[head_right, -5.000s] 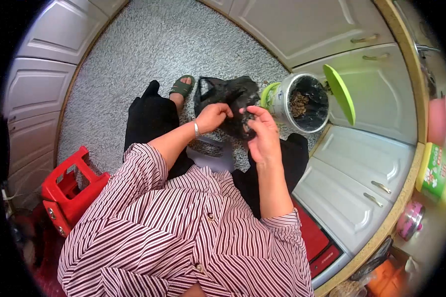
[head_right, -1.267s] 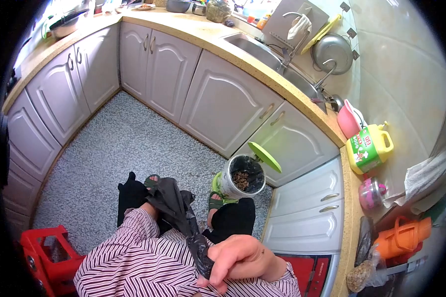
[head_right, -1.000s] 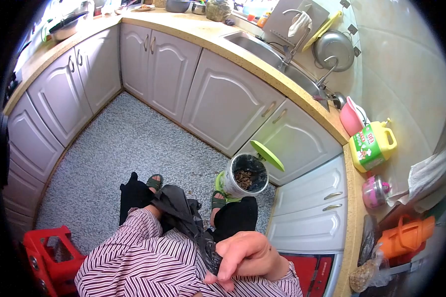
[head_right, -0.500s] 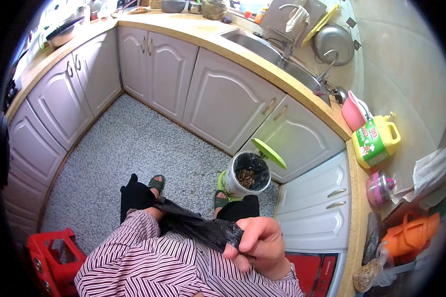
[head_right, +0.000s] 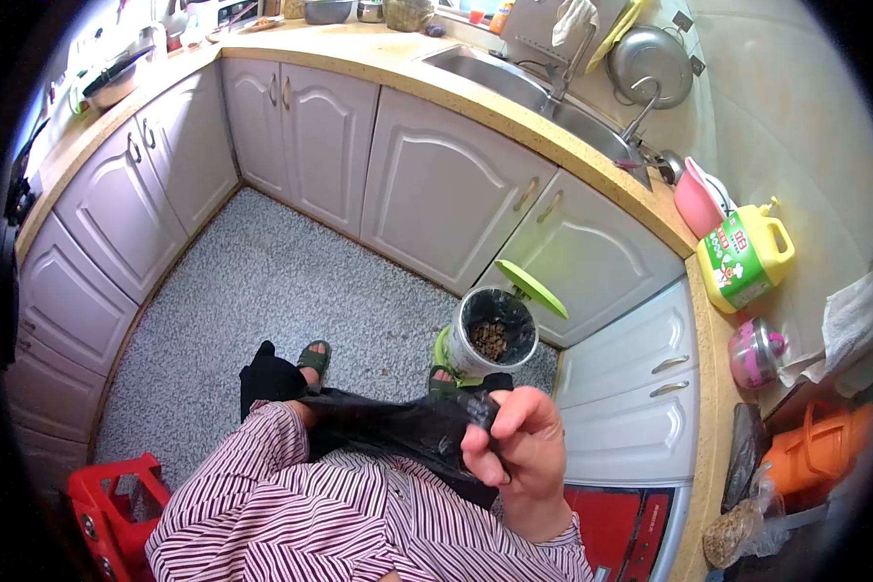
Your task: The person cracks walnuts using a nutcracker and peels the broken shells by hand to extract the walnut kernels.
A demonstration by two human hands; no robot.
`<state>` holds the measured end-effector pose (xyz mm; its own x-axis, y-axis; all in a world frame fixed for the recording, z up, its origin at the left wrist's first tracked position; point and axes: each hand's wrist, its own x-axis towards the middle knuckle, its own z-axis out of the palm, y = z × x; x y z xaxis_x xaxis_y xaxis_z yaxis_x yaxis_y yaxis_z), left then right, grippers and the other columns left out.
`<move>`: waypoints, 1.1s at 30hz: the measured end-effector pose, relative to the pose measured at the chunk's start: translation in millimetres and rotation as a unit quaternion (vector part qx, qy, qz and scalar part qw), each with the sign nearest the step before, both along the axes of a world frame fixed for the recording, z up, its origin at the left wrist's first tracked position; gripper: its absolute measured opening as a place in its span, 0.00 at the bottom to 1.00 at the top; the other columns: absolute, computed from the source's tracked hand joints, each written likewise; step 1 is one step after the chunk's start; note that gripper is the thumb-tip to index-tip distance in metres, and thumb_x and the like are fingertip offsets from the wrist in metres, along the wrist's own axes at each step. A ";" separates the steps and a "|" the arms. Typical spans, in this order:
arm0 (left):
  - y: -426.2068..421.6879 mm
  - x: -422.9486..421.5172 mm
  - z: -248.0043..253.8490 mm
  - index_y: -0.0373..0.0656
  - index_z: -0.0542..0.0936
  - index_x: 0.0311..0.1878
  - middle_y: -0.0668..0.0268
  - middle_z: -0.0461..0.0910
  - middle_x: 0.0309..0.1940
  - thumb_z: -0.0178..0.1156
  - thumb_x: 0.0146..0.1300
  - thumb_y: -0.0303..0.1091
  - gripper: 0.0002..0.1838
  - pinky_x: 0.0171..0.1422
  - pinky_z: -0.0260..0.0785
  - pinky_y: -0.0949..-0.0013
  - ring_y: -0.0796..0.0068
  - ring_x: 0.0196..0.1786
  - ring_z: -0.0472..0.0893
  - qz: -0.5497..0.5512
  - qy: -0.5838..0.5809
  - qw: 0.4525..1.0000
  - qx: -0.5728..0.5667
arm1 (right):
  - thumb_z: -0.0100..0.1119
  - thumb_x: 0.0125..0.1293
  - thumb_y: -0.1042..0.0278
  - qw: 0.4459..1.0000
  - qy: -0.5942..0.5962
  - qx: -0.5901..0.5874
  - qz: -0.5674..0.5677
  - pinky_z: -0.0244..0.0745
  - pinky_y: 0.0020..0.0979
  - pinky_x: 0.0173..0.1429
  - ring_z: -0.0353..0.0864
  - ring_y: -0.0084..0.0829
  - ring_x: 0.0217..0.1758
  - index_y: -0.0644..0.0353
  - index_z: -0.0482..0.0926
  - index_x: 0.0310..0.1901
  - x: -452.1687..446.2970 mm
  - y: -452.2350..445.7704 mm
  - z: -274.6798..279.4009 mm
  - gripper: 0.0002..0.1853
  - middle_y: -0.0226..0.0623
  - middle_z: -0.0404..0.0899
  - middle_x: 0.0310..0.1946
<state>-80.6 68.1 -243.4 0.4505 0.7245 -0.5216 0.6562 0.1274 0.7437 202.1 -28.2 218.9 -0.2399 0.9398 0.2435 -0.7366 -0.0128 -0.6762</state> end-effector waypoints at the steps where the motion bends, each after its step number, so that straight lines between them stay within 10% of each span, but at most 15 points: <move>1: 5.6 1.1 3.0 0.41 0.78 0.58 0.51 0.80 0.53 0.40 0.72 0.64 0.35 0.52 0.76 0.54 0.58 0.49 0.81 0.020 -0.031 0.999 -0.007 | 0.61 0.67 0.79 1.000 0.007 -0.005 -0.013 0.67 0.23 0.19 0.78 0.26 0.20 0.63 0.77 0.41 2.6 1.6 -0.8 0.03 0.57 0.83 0.39; 6: 18.5 0.0 49.0 0.41 0.78 0.58 0.52 0.80 0.52 0.40 0.72 0.66 0.36 0.52 0.77 0.54 0.59 0.49 0.81 0.121 -0.224 0.960 -0.119 | 0.56 0.68 0.82 0.999 0.001 -0.016 -0.050 0.69 0.24 0.19 0.76 0.28 0.19 0.63 0.76 0.46 20.5 9.7 -16.7 0.07 0.57 0.83 0.44; 13: 26.4 -1.4 103.6 0.41 0.78 0.58 0.53 0.80 0.52 0.39 0.72 0.67 0.37 0.51 0.77 0.55 0.59 0.48 0.81 0.196 -0.475 0.772 -0.374 | 0.44 0.79 0.72 0.997 0.013 0.033 0.069 0.68 0.18 0.15 0.78 0.22 0.29 0.63 0.71 0.58 48.8 26.4 -26.0 0.12 0.54 0.74 0.60; 19: 11.5 9.2 152.3 0.40 0.80 0.53 0.54 0.82 0.45 0.36 0.66 0.78 0.46 0.41 0.78 0.60 0.59 0.42 0.82 0.278 -0.486 0.682 -0.470 | 0.43 0.68 0.86 1.000 -0.001 0.015 -0.024 0.68 0.13 0.17 0.73 0.30 0.60 0.68 0.56 0.74 45.7 30.6 -20.8 0.32 0.56 0.47 0.78; 26: 4.1 9.0 187.7 0.37 0.79 0.56 0.53 0.82 0.48 0.30 0.61 0.83 0.54 0.40 0.78 0.61 0.59 0.38 0.83 0.313 -0.383 0.749 -0.440 | 0.44 0.69 0.87 0.988 -0.148 -0.016 -0.025 0.71 0.12 0.24 0.52 0.39 0.82 0.65 0.44 0.78 26.7 56.3 -16.1 0.37 0.50 0.30 0.81; 28: 2.2 -2.9 153.2 0.35 0.69 0.70 0.43 0.74 0.63 0.39 0.74 0.62 0.38 0.61 0.75 0.51 0.45 0.62 0.78 0.138 -0.614 0.601 -0.493 | 0.44 0.69 0.86 0.986 -0.165 -0.019 -0.027 0.72 0.13 0.29 0.48 0.39 0.83 0.65 0.43 0.78 19.1 61.3 -16.5 0.38 0.49 0.32 0.81; 33: -9.3 4.8 140.0 0.34 0.65 0.71 0.42 0.70 0.66 0.41 0.78 0.50 0.31 0.64 0.75 0.47 0.42 0.65 0.75 0.107 -0.597 0.641 -0.471 | 0.45 0.69 0.84 0.976 -0.215 -0.012 -0.042 0.72 0.14 0.34 0.43 0.38 0.84 0.65 0.42 0.78 7.3 70.7 -19.2 0.39 0.50 0.33 0.81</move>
<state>-75.8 58.8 -103.3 0.8789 0.4533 -0.1484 -0.4159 0.8807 0.2269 209.4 42.6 199.8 -0.2364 0.9650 0.1140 -0.3833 0.0152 -0.9235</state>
